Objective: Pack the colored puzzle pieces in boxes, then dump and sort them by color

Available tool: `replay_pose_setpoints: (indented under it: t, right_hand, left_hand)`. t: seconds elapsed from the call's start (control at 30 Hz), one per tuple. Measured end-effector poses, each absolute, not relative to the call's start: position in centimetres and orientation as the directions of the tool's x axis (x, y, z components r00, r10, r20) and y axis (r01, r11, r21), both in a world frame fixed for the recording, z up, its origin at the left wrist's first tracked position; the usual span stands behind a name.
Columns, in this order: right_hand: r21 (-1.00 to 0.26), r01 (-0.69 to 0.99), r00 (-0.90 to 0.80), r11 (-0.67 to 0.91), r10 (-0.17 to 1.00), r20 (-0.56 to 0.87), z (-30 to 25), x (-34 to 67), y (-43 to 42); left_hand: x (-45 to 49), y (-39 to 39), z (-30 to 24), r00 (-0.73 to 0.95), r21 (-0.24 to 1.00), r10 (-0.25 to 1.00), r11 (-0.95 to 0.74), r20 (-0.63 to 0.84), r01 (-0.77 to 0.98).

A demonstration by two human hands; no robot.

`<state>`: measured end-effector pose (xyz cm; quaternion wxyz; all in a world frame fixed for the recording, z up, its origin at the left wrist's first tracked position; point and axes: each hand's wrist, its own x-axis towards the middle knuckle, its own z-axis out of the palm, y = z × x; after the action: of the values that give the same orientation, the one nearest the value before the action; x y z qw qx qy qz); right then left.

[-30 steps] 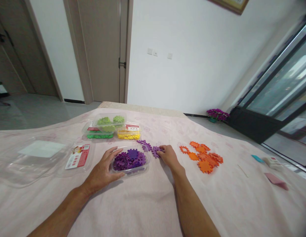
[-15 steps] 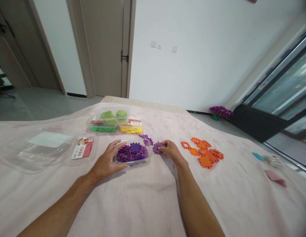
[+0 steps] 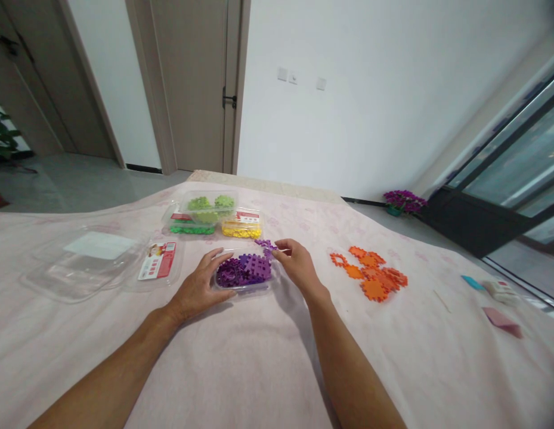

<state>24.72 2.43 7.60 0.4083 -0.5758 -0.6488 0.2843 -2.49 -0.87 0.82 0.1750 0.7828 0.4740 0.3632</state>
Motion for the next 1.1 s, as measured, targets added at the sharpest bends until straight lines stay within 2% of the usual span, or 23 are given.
replay_pose_setpoints:
  t: [0.07,0.17,0.27,0.33,0.47,0.63,0.73,0.83,0.93,1.1]
  right_hand:
    - [-0.737,0.603,-0.087,0.306,0.943,0.32,8.0,24.2,1.9]
    - [-0.593,0.597,-0.352,0.54,0.841,0.412,8.5,23.0,1.1]
    - [-0.487,0.593,-0.544,0.642,0.765,0.345,8.6,22.2,0.7]
    - [-0.459,0.638,-0.552,0.619,0.782,0.289,8.4,22.2,0.8]
    - [-0.468,0.674,-0.507,0.572,0.818,0.271,8.1,23.1,1.1]
    - [-0.626,0.496,-0.555,0.602,0.774,0.304,7.5,23.0,1.4]
    - [-0.757,0.397,-0.414,0.519,0.838,0.357,6.4,23.7,2.5]
    - [-0.829,0.461,-0.108,0.315,0.948,0.3,4.5,25.5,4.2]
    - [-0.763,0.637,0.109,0.107,0.968,0.227,2.6,27.4,5.4]
    - [-0.551,0.834,0.147,-0.034,0.976,0.161,1.9,26.9,6.5]
  left_hand:
    - [-2.5,-0.9,0.8,0.292,0.619,0.87,-0.489,0.397,0.614]
    - [-2.4,-0.9,0.8,0.296,0.627,0.866,-0.497,0.403,0.6]
    - [-2.4,-0.9,0.9,0.296,0.634,0.866,-0.497,0.402,0.593]
    - [-2.4,-0.9,0.9,0.298,0.635,0.87,-0.49,0.392,0.597]
    - [-2.5,-0.8,0.7,0.309,0.62,0.866,-0.498,0.393,0.606]
    - [-2.4,-0.9,0.3,0.321,0.563,0.84,-0.534,0.437,0.631]
    - [-2.4,-1.0,0.4,0.329,0.533,0.813,-0.568,0.48,0.627]
    - [-2.4,-1.1,0.6,0.308,0.535,0.807,-0.572,0.504,0.622]
    - [-2.4,-1.0,0.5,0.277,0.547,0.805,-0.568,0.524,0.615]
    - [-2.8,-0.8,0.2,0.222,0.534,0.791,-0.562,0.57,0.632]
